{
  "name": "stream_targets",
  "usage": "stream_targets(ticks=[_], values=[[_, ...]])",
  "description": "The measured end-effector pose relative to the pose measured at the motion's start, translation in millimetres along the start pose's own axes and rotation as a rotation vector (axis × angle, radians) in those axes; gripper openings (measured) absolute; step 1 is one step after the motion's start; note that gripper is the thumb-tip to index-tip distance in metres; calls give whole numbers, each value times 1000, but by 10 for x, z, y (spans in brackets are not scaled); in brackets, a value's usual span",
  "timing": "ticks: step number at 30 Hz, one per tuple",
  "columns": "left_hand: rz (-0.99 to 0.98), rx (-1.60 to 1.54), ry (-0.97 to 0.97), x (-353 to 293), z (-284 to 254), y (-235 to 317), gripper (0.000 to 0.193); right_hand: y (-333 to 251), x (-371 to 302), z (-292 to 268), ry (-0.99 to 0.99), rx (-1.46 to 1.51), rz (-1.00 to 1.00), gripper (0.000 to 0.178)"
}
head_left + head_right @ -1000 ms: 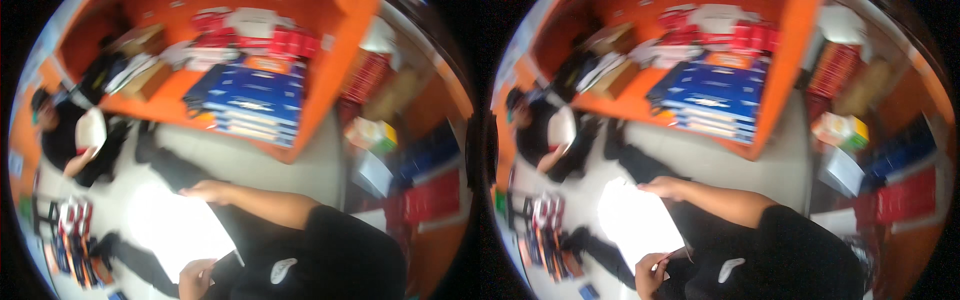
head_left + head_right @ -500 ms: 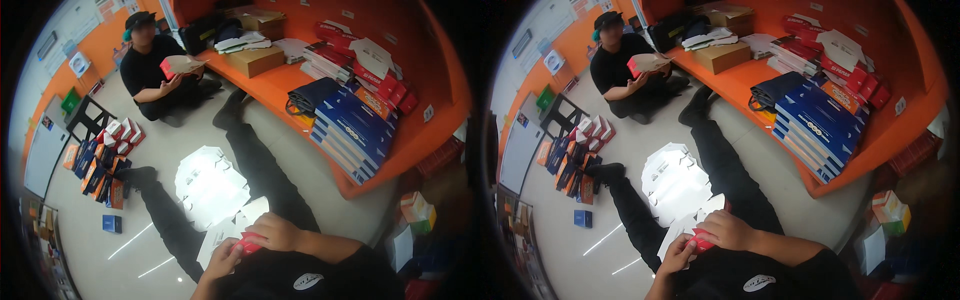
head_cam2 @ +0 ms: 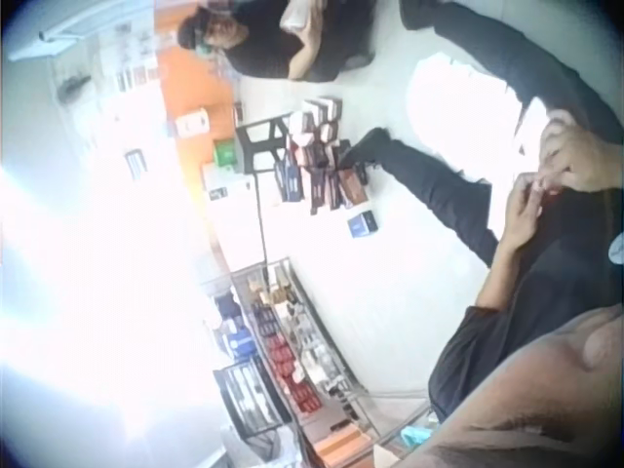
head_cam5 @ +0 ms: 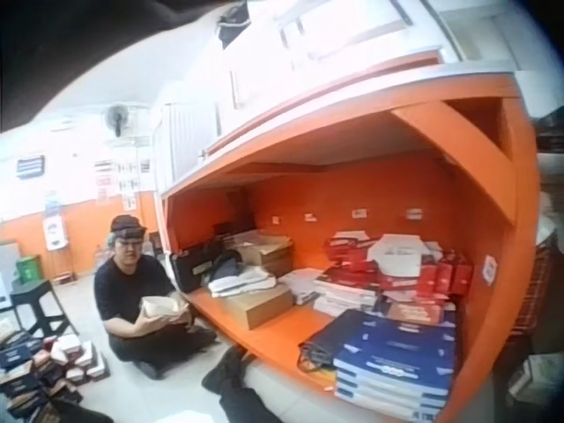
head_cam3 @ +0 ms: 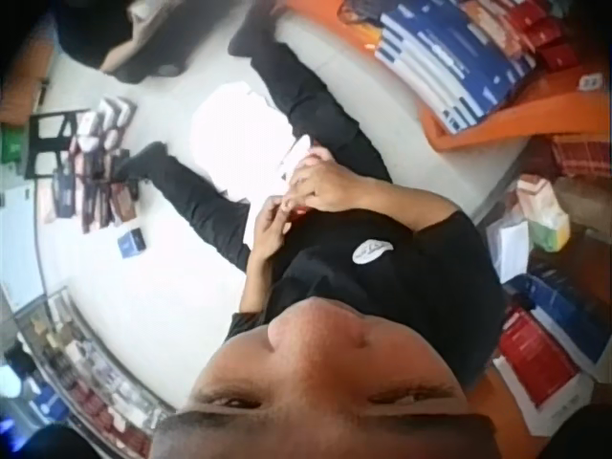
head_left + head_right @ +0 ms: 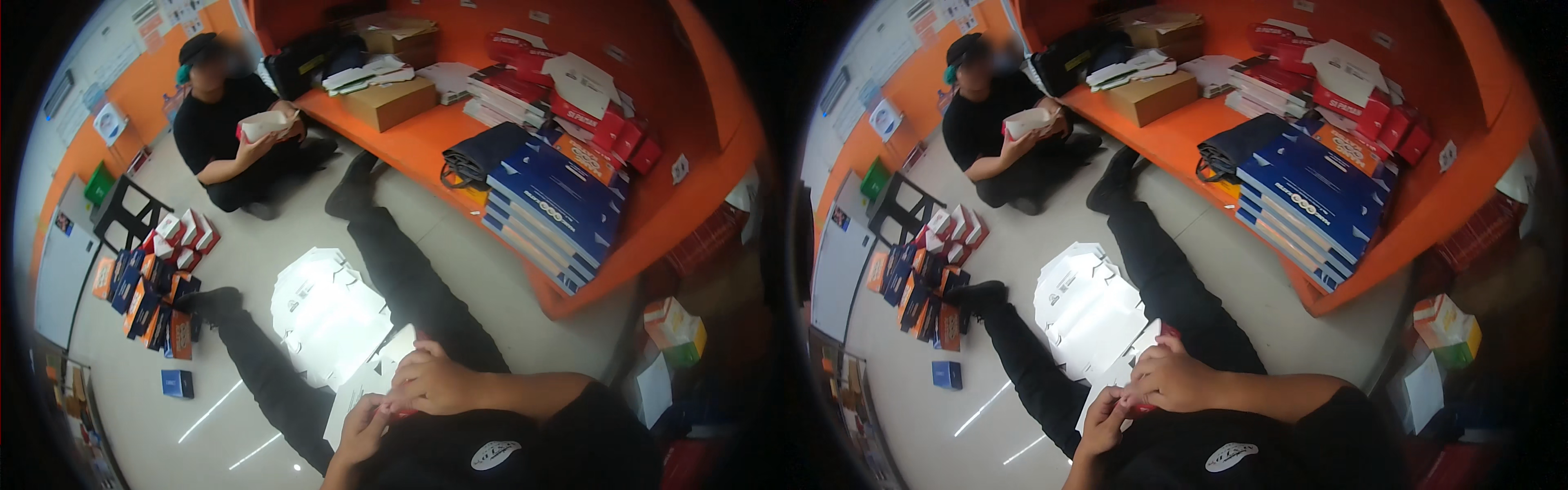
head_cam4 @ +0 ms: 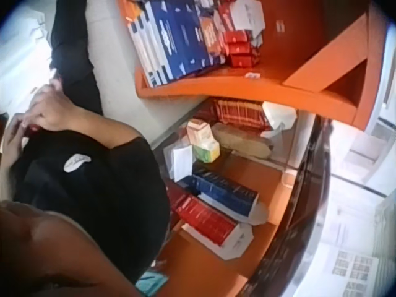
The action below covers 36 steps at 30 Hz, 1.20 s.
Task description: The person folds flat cardboard food container templates into boxes by hand while sitting on the floor.
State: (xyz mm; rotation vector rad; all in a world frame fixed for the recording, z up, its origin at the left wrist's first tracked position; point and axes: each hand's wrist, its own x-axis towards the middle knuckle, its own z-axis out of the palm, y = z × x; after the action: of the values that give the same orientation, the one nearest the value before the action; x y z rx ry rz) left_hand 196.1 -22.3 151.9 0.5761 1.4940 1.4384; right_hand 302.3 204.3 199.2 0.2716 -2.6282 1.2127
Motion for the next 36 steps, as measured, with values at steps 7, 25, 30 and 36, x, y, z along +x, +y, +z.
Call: stream_targets(ticks=[7,25,30,36], values=[[46,8,-7,31,27,160,15,118,-2,69,-6,38,21,25],[269,843,311,-428,-211,922,10,49,181,-108,-104,93,36,31],[380,947,483,-349,19,809,13,-20,320,78,-157,65,-24,20],[273,958,632,-181,-1,409,25,-44,340,269,-156,-24,-117,10]])
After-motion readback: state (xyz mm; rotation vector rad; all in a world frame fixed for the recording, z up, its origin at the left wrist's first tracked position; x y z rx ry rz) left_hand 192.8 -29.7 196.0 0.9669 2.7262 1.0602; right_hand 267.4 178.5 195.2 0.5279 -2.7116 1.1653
